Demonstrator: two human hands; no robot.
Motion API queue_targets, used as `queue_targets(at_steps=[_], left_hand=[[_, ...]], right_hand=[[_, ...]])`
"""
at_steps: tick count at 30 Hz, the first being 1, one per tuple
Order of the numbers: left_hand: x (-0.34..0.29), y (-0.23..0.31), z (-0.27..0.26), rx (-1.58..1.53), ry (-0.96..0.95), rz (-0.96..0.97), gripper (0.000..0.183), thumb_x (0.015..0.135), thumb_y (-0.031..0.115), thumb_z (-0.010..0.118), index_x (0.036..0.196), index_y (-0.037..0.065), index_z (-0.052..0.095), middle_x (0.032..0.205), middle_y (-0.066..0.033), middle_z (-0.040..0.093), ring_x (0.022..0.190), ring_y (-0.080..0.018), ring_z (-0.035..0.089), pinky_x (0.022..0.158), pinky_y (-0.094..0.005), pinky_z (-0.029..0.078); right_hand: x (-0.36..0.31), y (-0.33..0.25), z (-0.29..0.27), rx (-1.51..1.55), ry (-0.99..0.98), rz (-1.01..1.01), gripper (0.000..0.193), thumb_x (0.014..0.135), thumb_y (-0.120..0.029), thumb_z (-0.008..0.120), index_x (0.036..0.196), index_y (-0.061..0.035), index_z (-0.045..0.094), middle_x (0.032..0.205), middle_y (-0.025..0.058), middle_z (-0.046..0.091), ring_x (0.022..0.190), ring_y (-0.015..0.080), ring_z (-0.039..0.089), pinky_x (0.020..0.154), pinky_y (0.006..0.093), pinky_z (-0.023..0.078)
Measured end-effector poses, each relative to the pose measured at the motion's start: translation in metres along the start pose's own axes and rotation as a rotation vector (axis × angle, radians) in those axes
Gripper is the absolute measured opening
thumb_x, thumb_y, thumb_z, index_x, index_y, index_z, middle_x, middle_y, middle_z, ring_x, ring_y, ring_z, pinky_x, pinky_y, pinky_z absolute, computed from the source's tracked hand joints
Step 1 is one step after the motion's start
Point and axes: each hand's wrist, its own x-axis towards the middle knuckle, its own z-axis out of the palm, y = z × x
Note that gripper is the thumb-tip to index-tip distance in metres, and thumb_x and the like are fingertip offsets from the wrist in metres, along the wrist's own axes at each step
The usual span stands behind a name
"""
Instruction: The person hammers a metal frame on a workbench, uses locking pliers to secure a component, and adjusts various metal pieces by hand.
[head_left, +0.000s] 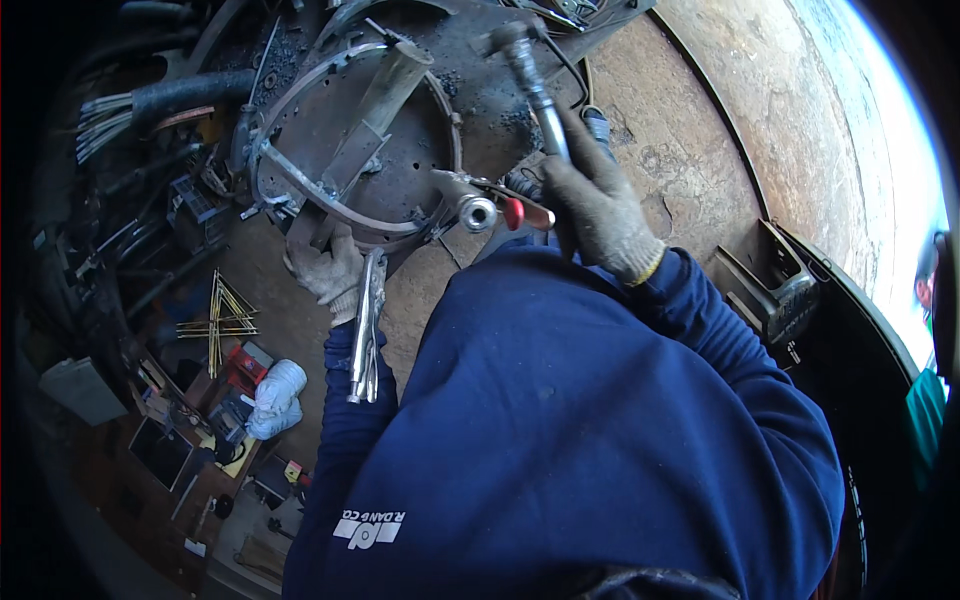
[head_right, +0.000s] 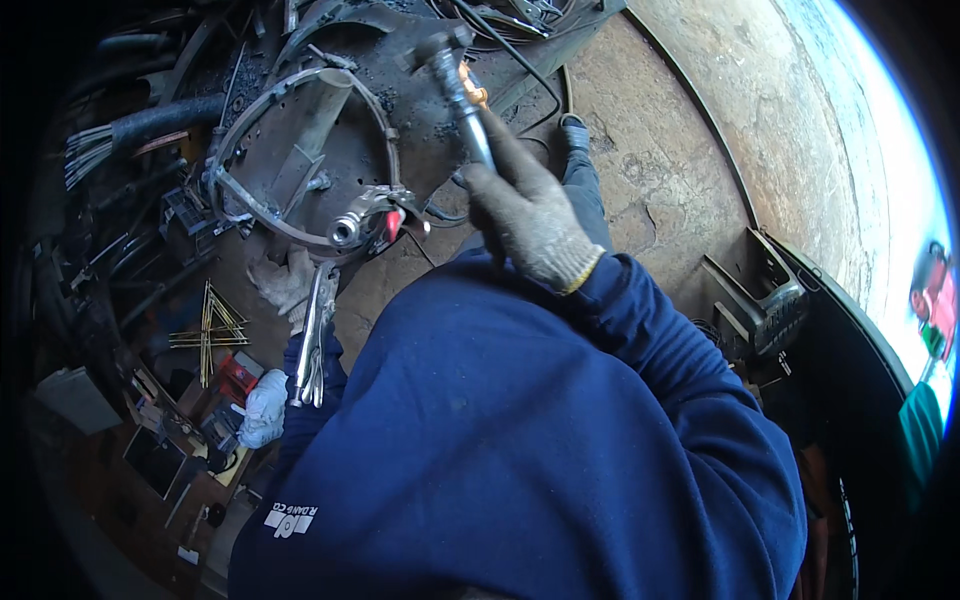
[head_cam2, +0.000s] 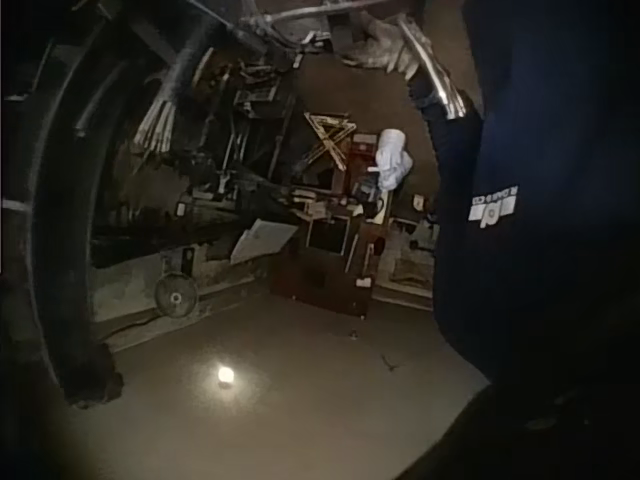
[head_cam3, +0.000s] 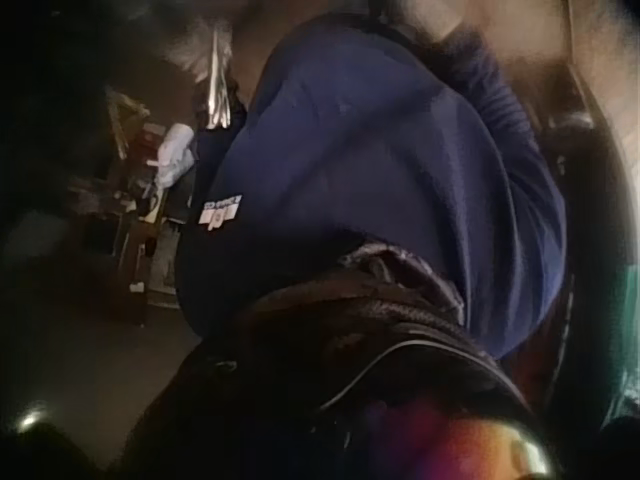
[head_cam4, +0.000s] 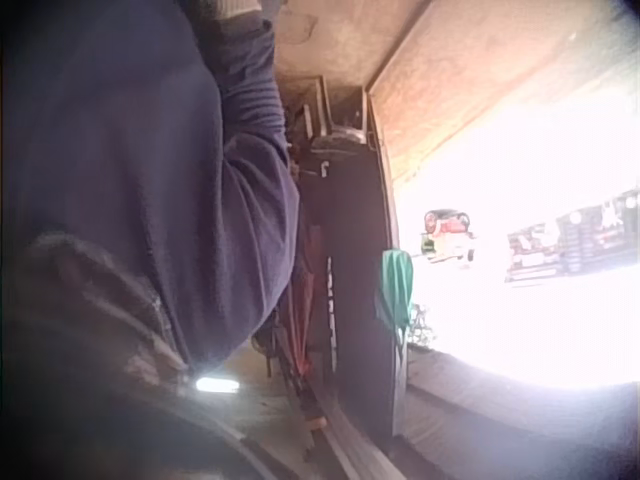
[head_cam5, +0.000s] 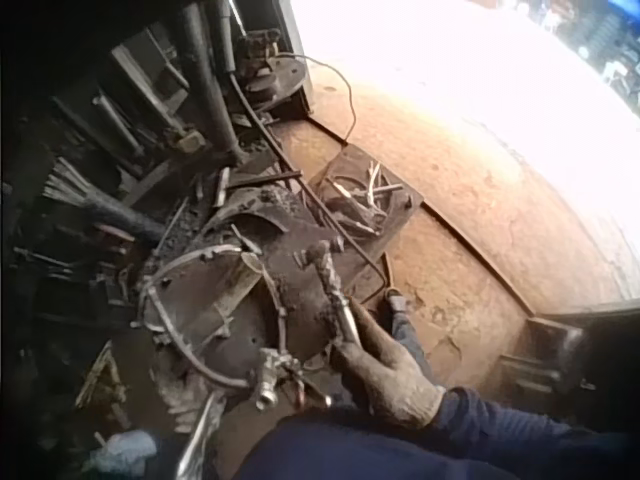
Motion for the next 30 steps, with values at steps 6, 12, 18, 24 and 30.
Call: queue_targets(at_steps=[6,12,18,24,30], left_hand=[[-0.004,-0.012,0.001,0.089,0.019,0.012,0.053,0.076,0.038,0.083,0.111,0.001,0.069,0.115,-0.0193,0.068,0.116,-0.0417,0.057,0.107,-0.057,0.038],[-0.001,0.01,-0.003,-0.005,0.049,-0.002,0.048,0.077,0.035,0.085,0.109,0.003,0.07,0.107,-0.0125,0.072,0.112,-0.0351,0.062,0.097,-0.0498,0.049],[0.017,0.014,-0.017,0.043,0.02,0.125,0.049,0.074,0.02,0.081,0.119,0.007,0.067,0.12,-0.0089,0.068,0.119,-0.0317,0.058,0.107,-0.0478,0.04],[0.036,0.004,-0.045,-0.119,-0.002,0.245,0.053,0.07,0.007,0.081,0.119,0.011,0.064,0.124,-0.0063,0.064,0.116,-0.0281,0.059,0.105,-0.0438,0.045],[0.059,-0.017,-0.073,-0.439,-0.24,0.13,0.05,0.081,0.015,0.081,0.126,0.009,0.061,0.123,-0.0069,0.065,0.117,-0.0232,0.061,0.102,-0.0382,0.05]], right_hand=[[-0.006,-0.019,-0.025,-0.005,0.167,-0.045,0.067,0.101,-0.015,0.058,0.16,-0.0107,0.027,0.097,0.0016,0.057,0.074,0.0075,0.057,0.062,0.0231,0.051],[-0.01,-0.024,-0.022,-0.149,0.258,-0.059,0.065,0.103,-0.018,0.055,0.16,-0.0082,0.025,0.075,0.0002,0.056,0.055,0.0082,0.052,0.048,0.0217,0.045],[-0.016,-0.029,-0.018,-0.202,0.246,-0.023,0.049,0.105,-0.023,0.05,0.149,-0.0061,0.038,0.068,0.0018,0.054,0.048,0.0095,0.049,0.04,0.024,0.04],[-0.017,-0.061,0.014,-0.527,0.286,-0.167,0.049,0.105,-0.037,0.049,0.145,-0.009,0.043,0.057,0.0012,0.049,0.038,0.0096,0.045,0.033,0.0236,0.035],[-0.014,-0.084,0.009,-0.647,0.191,-0.228,0.047,0.108,-0.029,0.044,0.15,-0.0084,0.038,0.072,0.0033,0.056,0.046,0.0081,0.05,0.037,0.0216,0.037]])
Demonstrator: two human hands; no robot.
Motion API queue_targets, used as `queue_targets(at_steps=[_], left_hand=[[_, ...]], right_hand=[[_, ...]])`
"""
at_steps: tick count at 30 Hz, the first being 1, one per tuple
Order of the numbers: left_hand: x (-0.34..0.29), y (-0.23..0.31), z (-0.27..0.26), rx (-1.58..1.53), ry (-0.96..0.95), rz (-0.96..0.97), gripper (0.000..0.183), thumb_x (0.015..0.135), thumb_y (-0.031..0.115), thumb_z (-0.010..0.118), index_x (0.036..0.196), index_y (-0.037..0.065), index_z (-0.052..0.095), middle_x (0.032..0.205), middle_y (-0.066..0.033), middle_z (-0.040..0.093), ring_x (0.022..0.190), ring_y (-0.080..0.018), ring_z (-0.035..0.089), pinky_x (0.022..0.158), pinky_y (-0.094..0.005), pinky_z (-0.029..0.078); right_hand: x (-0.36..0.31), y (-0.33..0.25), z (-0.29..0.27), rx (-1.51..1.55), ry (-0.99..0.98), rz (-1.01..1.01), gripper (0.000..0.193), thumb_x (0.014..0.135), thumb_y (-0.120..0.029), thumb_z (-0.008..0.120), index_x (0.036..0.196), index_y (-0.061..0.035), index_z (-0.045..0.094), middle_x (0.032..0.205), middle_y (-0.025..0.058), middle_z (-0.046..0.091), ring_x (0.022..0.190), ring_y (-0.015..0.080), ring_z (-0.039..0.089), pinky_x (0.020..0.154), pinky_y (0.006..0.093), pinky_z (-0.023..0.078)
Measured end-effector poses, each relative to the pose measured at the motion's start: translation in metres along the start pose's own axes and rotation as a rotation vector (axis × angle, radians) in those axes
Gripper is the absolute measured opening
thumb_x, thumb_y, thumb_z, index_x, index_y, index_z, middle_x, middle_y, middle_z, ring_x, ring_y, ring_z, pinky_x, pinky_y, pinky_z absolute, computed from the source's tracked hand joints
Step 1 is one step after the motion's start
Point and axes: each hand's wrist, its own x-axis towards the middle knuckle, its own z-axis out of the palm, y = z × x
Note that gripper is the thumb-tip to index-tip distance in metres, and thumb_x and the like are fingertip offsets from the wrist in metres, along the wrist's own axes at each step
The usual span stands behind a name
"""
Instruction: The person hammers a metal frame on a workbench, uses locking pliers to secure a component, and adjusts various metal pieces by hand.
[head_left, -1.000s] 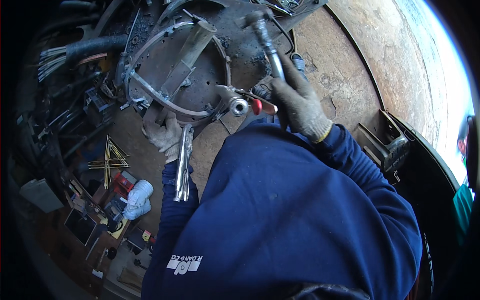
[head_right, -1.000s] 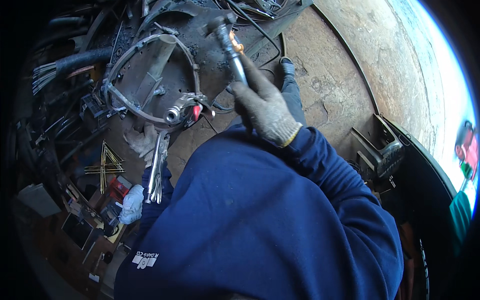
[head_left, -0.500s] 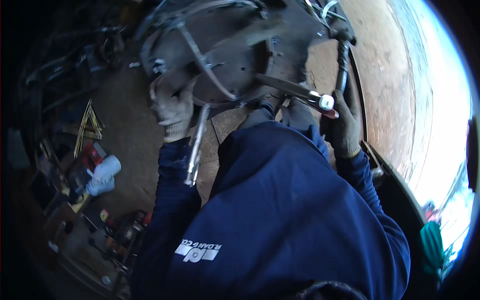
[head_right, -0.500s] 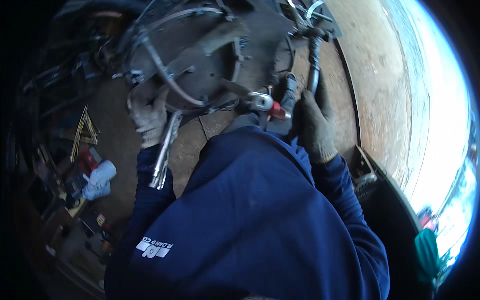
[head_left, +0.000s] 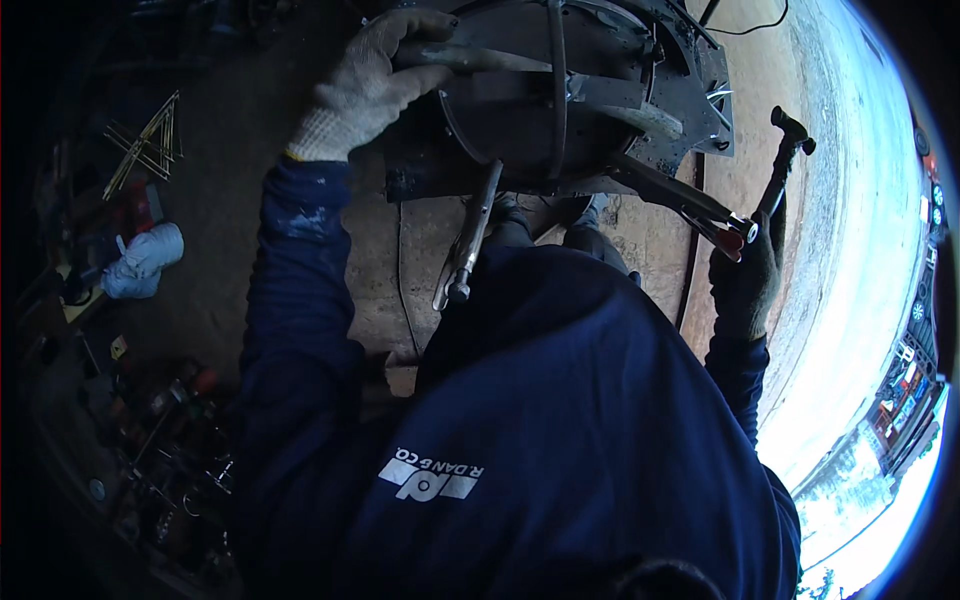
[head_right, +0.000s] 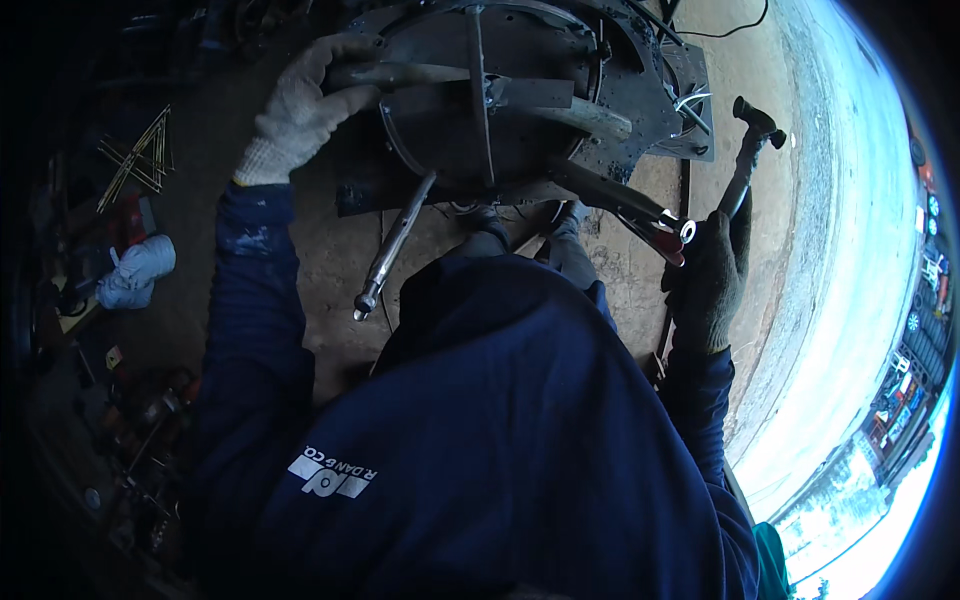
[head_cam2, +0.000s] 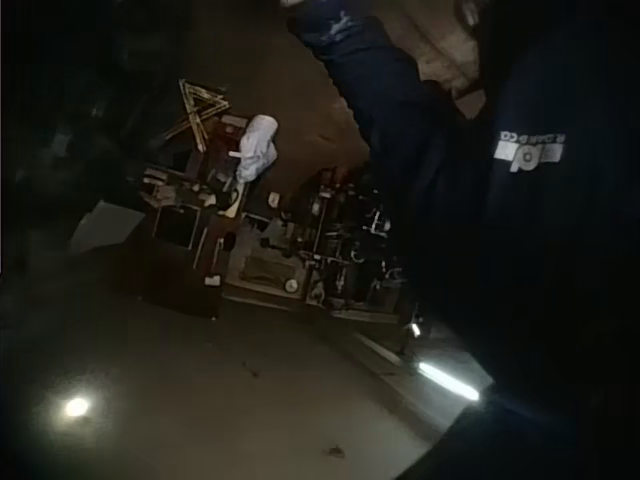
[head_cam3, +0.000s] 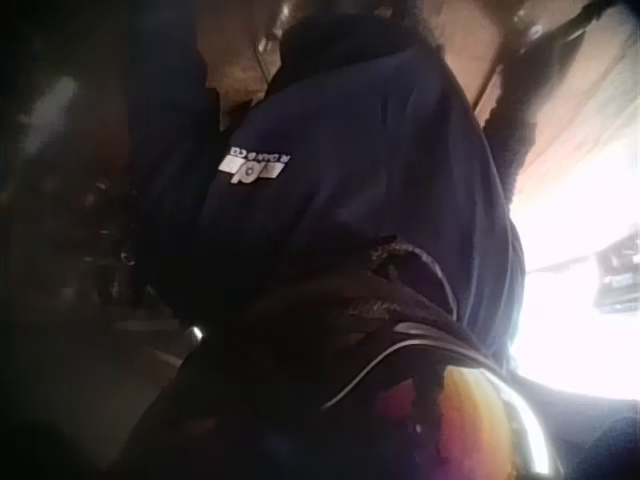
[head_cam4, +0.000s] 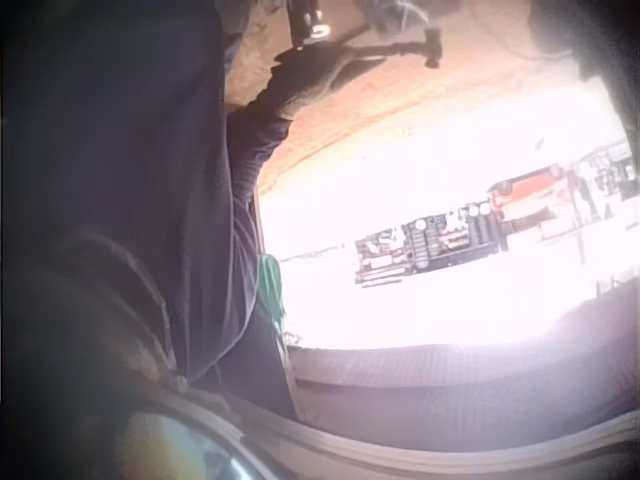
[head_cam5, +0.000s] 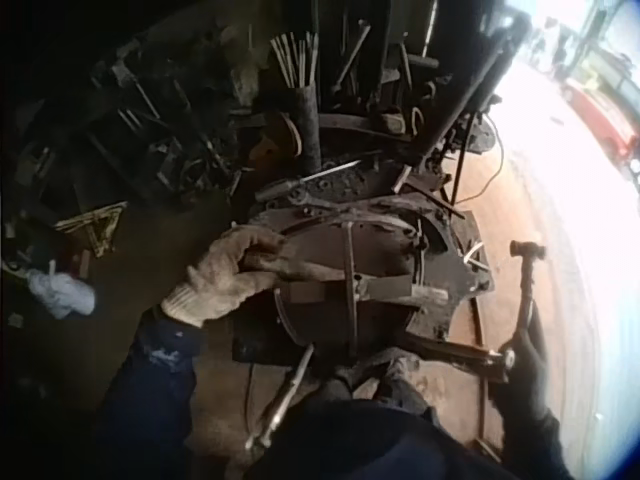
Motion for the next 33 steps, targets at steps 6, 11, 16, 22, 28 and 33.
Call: queue_targets(at_steps=[6,11,16,22,28,33], left_hand=[[0.006,0.0,-0.01,0.042,-0.089,-0.164,0.049,0.084,0.015,0.079,0.129,0.009,0.06,0.124,-0.006,0.065,0.118,-0.0197,0.061,0.102,-0.0363,0.05],[0.004,0.005,-0.012,-0.114,-0.108,-0.318,0.05,0.084,0.014,0.079,0.129,0.008,0.06,0.124,-0.0059,0.066,0.116,-0.0195,0.062,0.102,-0.0353,0.05],[0.002,0.008,-0.013,0.007,-0.073,-0.225,0.05,0.085,0.015,0.078,0.131,0.008,0.06,0.124,-0.0064,0.066,0.116,-0.0193,0.063,0.103,-0.0345,0.049],[0.003,0.029,-0.014,0.189,-0.055,-0.252,0.048,0.087,0.022,0.076,0.13,0.007,0.061,0.126,-0.0089,0.066,0.118,-0.0231,0.063,0.104,-0.0377,0.048],[-0.016,0.037,-0.007,0.336,-0.004,-0.14,0.037,0.084,0.019,0.074,0.12,0.008,0.068,0.116,-0.0145,0.068,0.112,-0.0331,0.064,0.099,-0.0421,0.051],[-0.04,0.013,0.024,0.436,0.045,-0.058,0.037,0.087,0.015,0.07,0.123,0.007,0.067,0.12,-0.0173,0.066,0.115,-0.0365,0.062,0.099,-0.0442,0.05]], right_hand=[[-0.006,-0.007,-0.005,-0.058,0.001,-0.088,0.053,0.109,-0.03,0.043,0.154,-0.0041,0.035,0.075,0.0031,0.057,0.046,0.0066,0.046,0.04,0.0216,0.036],[-0.012,-0.007,-0.017,-0.01,-0.055,-0.162,0.051,0.109,-0.032,0.044,0.151,-0.0023,0.04,0.067,0.0025,0.054,0.042,0.0063,0.042,0.039,0.0211,0.034],[-0.013,-0.009,-0.026,-0.009,-0.129,-0.288,0.05,0.109,-0.031,0.044,0.147,0.0024,0.044,0.063,0.0006,0.052,0.043,0.006,0.043,0.04,0.0213,0.032],[-0.015,0.002,-0.042,0.06,-0.107,-0.272,0.048,0.109,-0.029,0.046,0.144,0.0029,0.046,0.064,0.0002,0.052,0.044,0.0064,0.043,0.041,0.0215,0.033],[-0.016,0.016,-0.068,0.157,-0.027,-0.147,0.044,0.108,-0.024,0.048,0.142,0.0022,0.048,0.065,-0.0012,0.05,0.048,0.0062,0.044,0.042,0.0225,0.036],[-0.011,0.044,-0.088,0.268,0.054,-0.04,0.044,0.105,-0.026,0.055,0.142,-0.0016,0.05,0.07,-0.0001,0.053,0.053,0.0061,0.048,0.044,0.0222,0.04]])
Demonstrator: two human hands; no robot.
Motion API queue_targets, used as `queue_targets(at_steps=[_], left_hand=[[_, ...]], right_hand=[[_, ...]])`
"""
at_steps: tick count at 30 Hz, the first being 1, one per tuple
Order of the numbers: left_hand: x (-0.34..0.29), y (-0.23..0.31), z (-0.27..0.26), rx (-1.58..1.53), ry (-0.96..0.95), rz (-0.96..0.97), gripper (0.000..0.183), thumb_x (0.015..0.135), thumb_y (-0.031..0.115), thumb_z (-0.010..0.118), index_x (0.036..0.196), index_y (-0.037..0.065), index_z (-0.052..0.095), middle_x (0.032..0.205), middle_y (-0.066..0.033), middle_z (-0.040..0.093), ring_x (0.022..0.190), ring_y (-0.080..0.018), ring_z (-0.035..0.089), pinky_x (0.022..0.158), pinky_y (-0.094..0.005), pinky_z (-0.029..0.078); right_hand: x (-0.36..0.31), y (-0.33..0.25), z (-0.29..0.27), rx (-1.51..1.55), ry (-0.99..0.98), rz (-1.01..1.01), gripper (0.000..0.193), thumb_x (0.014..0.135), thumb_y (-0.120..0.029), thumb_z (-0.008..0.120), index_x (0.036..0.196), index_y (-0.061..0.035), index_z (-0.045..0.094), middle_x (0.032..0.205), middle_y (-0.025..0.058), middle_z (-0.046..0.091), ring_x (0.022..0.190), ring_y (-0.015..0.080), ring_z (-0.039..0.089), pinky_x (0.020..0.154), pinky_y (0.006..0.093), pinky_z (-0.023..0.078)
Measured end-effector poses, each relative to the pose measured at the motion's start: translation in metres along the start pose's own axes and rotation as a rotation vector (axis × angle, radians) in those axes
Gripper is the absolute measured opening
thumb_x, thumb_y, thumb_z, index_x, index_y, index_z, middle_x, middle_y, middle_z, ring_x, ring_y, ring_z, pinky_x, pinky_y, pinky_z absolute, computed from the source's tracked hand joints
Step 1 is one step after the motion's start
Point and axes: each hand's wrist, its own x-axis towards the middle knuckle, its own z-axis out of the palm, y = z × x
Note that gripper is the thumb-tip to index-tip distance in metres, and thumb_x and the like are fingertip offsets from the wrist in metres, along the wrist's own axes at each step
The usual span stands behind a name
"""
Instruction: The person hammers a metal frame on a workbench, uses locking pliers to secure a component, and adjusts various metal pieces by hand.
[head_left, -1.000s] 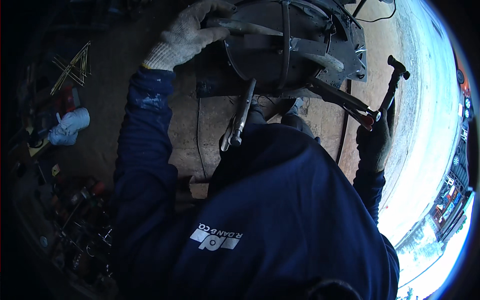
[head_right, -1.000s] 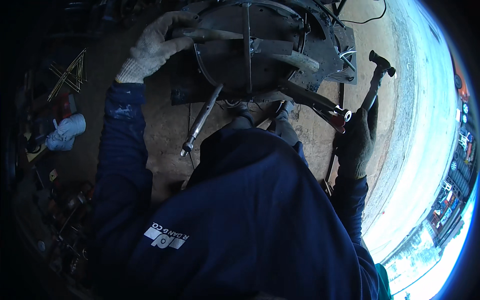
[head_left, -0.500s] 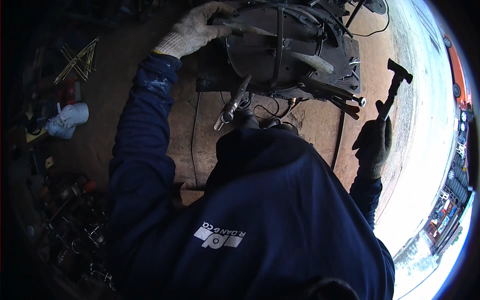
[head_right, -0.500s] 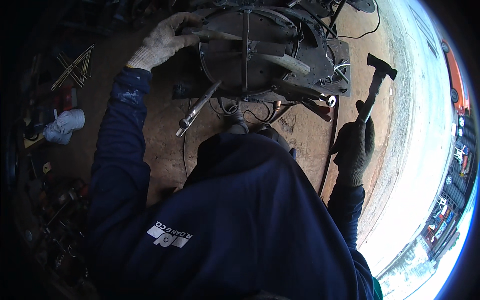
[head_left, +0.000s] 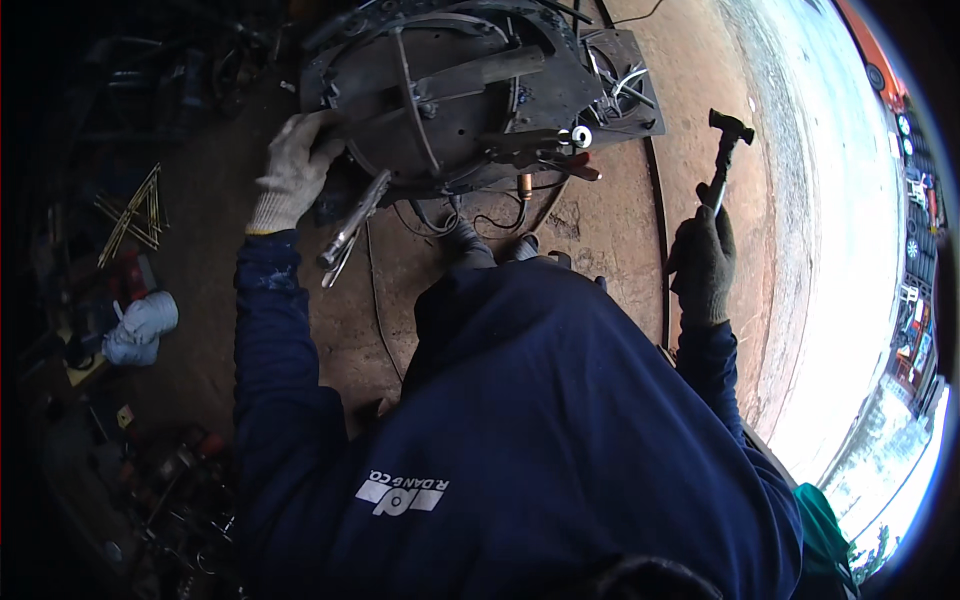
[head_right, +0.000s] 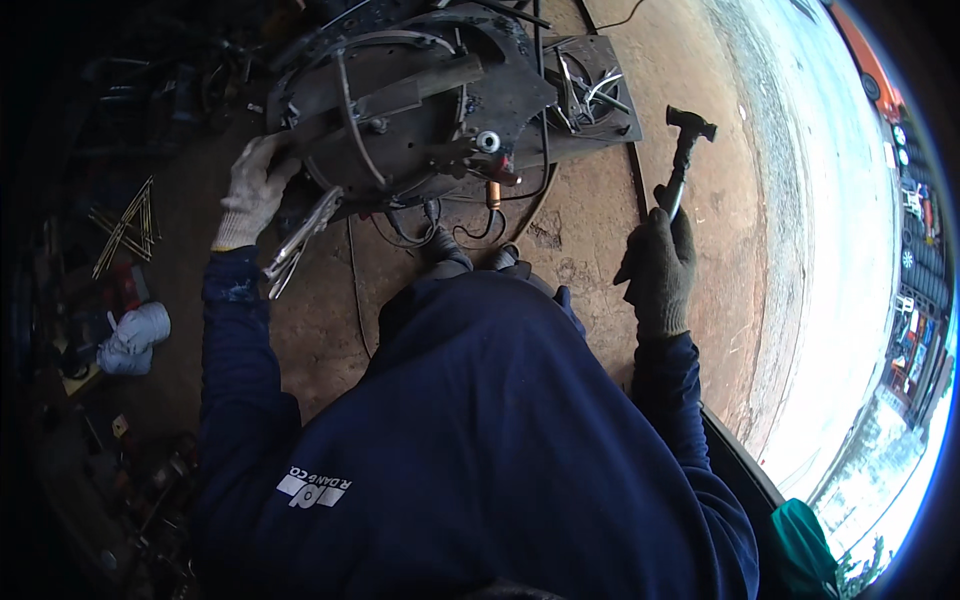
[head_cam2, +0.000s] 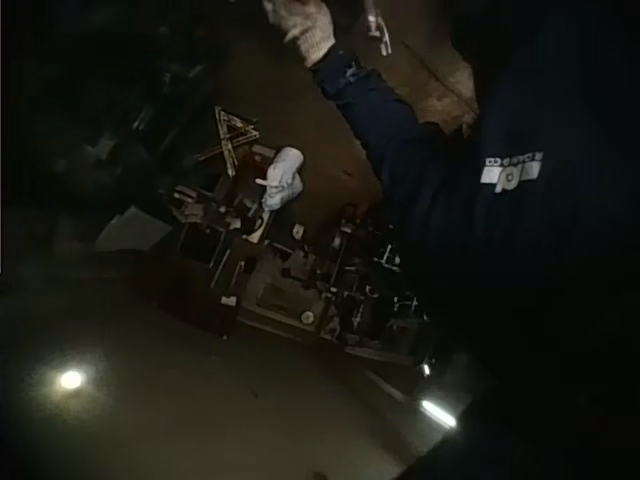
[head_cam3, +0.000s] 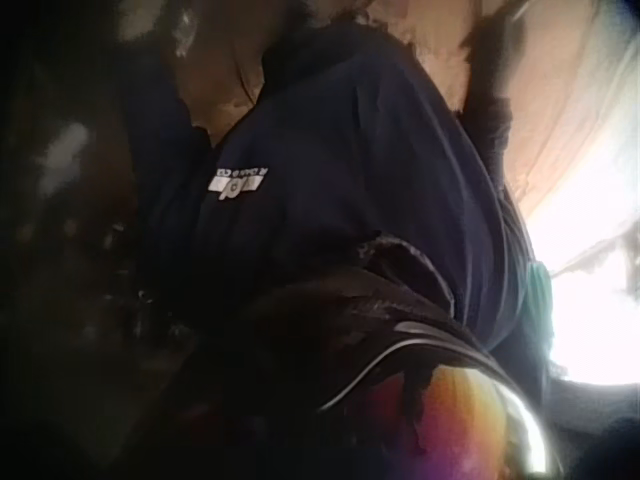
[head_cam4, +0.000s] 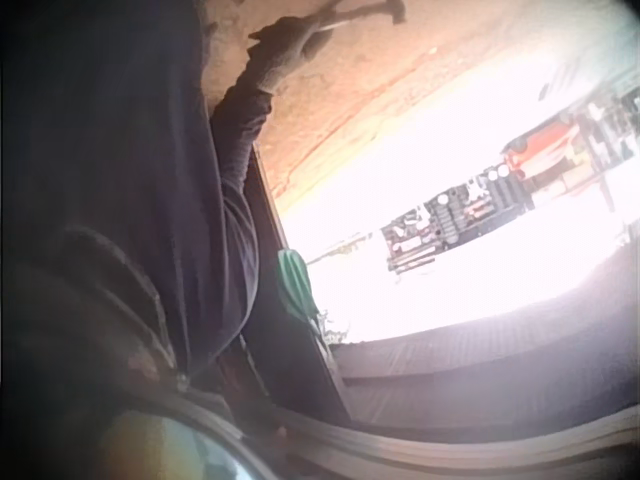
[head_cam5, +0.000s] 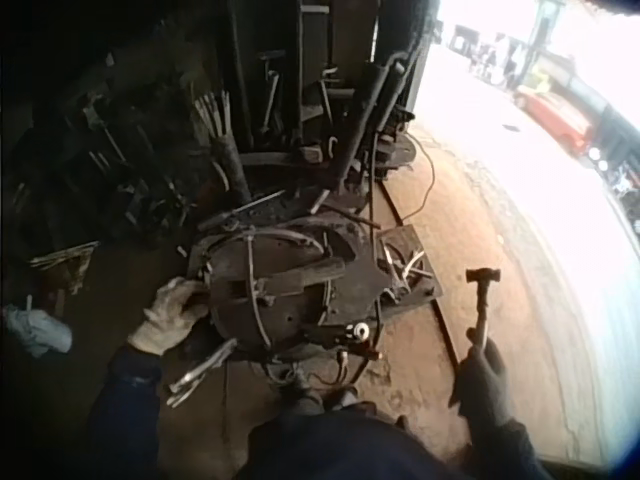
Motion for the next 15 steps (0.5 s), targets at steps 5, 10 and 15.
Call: queue_targets(at_steps=[5,10,15], left_hand=[[0.005,0.01,0.014,-0.043,0.068,-0.086,0.038,0.089,0.016,0.069,0.126,0.007,0.065,0.122,-0.0173,0.065,0.116,-0.0368,0.062,0.098,-0.0445,0.051],[0.008,0.003,0.017,0.008,0.052,0.004,0.04,0.088,0.013,0.071,0.127,0.007,0.064,0.122,-0.0174,0.065,0.114,-0.0373,0.063,0.095,-0.0451,0.053],[0.006,0.005,0.017,-0.131,0.164,0.034,0.045,0.085,0.007,0.073,0.129,0.008,0.064,0.121,-0.0169,0.063,0.113,-0.0364,0.062,0.093,-0.0449,0.054]], right_hand=[[0.002,0.018,-0.008,0.008,0.042,0.082,0.045,0.102,-0.03,0.062,0.137,-0.0037,0.051,0.071,0.0008,0.054,0.053,0.0078,0.05,0.044,0.0242,0.042],[0.003,0.019,0.005,0.019,0.026,0.13,0.045,0.102,-0.028,0.062,0.139,-0.0056,0.051,0.071,0.0011,0.054,0.052,0.0089,0.05,0.044,0.0252,0.043],[0.006,0.019,0.022,0.004,0.005,0.153,0.047,0.101,-0.027,0.062,0.142,-0.0065,0.05,0.07,0.0008,0.054,0.052,0.0094,0.051,0.045,0.0264,0.044]])
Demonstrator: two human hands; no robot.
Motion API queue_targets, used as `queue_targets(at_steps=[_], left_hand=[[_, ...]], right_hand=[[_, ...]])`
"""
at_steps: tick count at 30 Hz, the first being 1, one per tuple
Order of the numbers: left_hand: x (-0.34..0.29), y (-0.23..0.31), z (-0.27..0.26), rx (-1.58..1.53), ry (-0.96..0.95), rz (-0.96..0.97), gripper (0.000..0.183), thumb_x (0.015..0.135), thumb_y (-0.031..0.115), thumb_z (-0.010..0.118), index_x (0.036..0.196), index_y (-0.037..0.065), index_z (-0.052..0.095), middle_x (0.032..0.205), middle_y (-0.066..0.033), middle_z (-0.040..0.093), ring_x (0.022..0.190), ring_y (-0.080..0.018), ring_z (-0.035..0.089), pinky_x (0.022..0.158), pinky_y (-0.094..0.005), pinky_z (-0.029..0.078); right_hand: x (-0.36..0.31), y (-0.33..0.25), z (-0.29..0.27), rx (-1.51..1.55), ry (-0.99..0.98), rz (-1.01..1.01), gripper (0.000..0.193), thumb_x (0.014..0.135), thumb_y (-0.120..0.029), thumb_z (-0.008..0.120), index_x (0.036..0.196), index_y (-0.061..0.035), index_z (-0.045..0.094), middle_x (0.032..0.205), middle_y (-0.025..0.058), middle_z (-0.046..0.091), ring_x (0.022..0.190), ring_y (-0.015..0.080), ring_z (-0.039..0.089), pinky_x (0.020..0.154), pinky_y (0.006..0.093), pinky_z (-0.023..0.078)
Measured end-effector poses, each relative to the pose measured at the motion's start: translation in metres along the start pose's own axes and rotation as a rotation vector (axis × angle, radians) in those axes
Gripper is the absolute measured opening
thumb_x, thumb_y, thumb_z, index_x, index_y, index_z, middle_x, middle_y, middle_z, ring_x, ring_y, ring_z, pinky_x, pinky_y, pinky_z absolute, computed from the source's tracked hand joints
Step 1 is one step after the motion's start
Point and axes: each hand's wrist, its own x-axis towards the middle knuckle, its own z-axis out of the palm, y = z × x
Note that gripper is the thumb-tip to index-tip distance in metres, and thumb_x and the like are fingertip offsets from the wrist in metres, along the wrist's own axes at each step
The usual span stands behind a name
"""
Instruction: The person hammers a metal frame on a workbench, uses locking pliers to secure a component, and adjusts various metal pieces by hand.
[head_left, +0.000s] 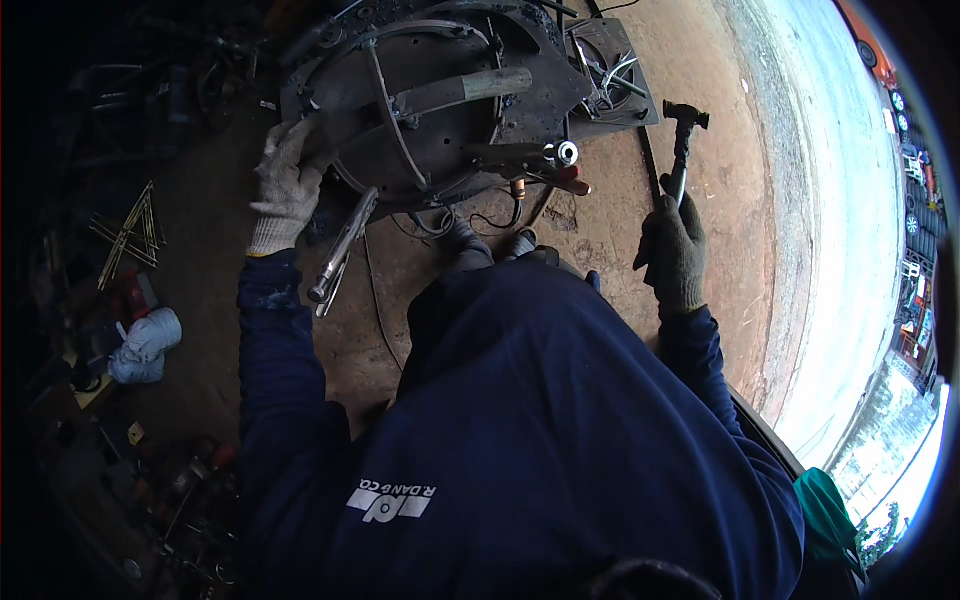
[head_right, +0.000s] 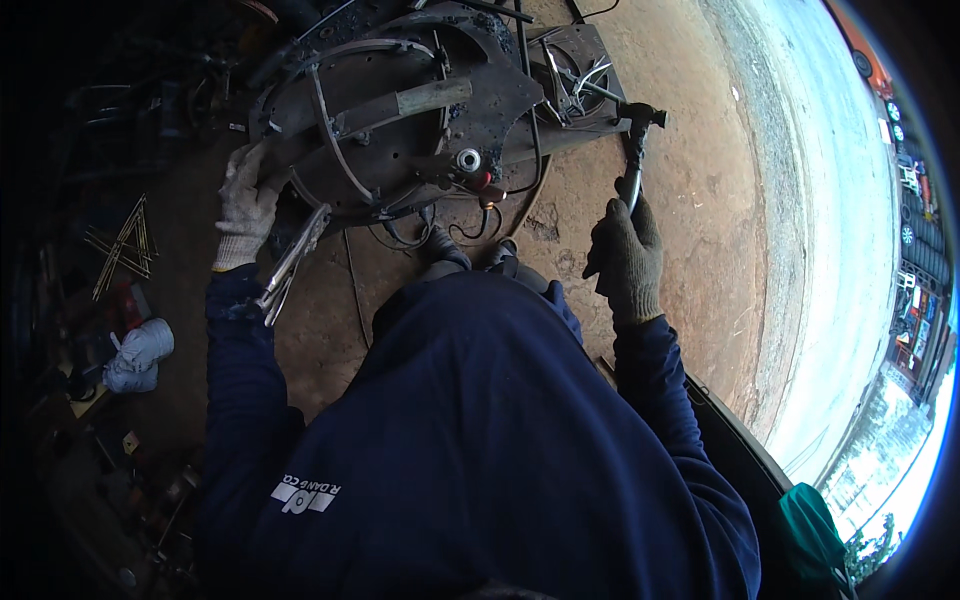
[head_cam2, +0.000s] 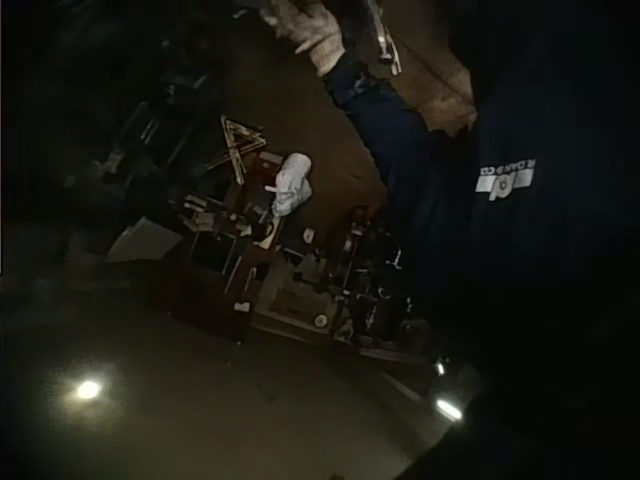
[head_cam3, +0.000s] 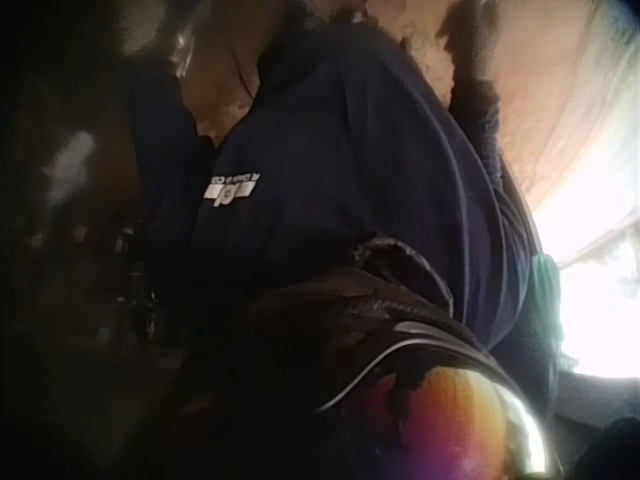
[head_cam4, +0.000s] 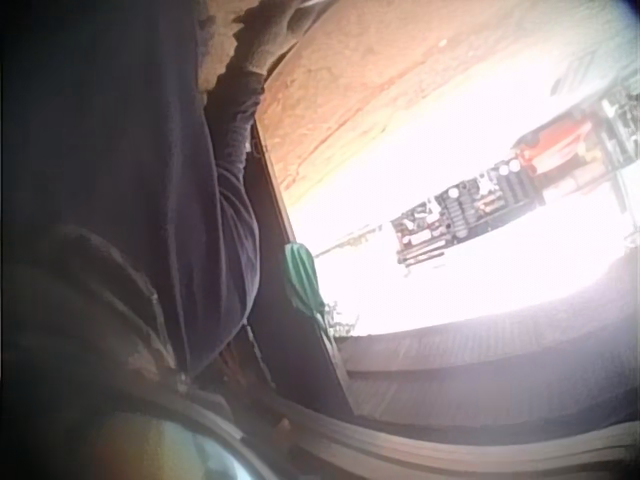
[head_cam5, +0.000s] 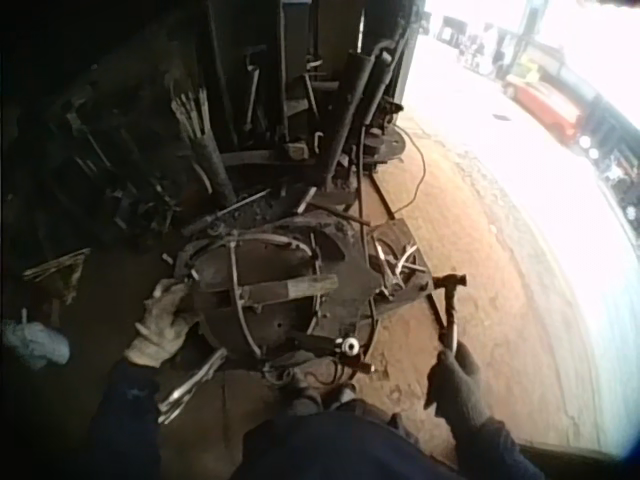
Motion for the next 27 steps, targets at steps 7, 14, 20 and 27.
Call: queue_targets(at_steps=[7,14,20,27], left_hand=[[0.007,0.003,-0.006,-0.001,-0.008,0.115,0.043,0.086,0.007,0.074,0.128,0.009,0.065,0.123,-0.0142,0.064,0.114,-0.0328,0.063,0.093,-0.0428,0.055],[0.005,-0.024,0.0,0.15,-0.05,0.325,0.045,0.087,0.008,0.071,0.131,0.006,0.063,0.126,-0.0166,0.062,0.115,-0.033,0.063,0.095,-0.0413,0.054],[0.009,-0.014,-0.01,-0.148,-0.172,-0.017,0.042,0.091,0.013,0.071,0.131,0.005,0.062,0.125,-0.0139,0.064,0.114,-0.0294,0.064,0.096,-0.0406,0.054],[0.013,-0.032,-0.023,-0.289,-0.173,-0.057,0.031,0.1,0.024,0.064,0.128,0.011,0.066,0.12,-0.0125,0.067,0.113,-0.0248,0.066,0.093,-0.0372,0.056]], right_hand=[[0.008,0.003,0.02,-0.024,-0.002,0.01,0.045,0.102,-0.027,0.061,0.141,-0.0071,0.051,0.07,0.0008,0.054,0.053,0.0089,0.051,0.045,0.0256,0.044],[0.006,-0.001,0.038,-0.099,0.01,0.031,0.045,0.102,-0.028,0.062,0.139,-0.0048,0.052,0.07,0.0007,0.054,0.051,0.0087,0.052,0.043,0.0248,0.043],[0.006,0.003,0.048,-0.072,0.059,-0.012,0.044,0.102,-0.03,0.06,0.136,-0.0027,0.054,0.074,0.0017,0.056,0.053,0.0081,0.053,0.043,0.0241,0.044],[0.003,0.001,0.049,-0.281,0.024,-0.046,0.044,0.105,-0.032,0.048,0.139,-0.0043,0.056,0.083,0.0023,0.063,0.053,0.0074,0.053,0.046,0.0212,0.041]])
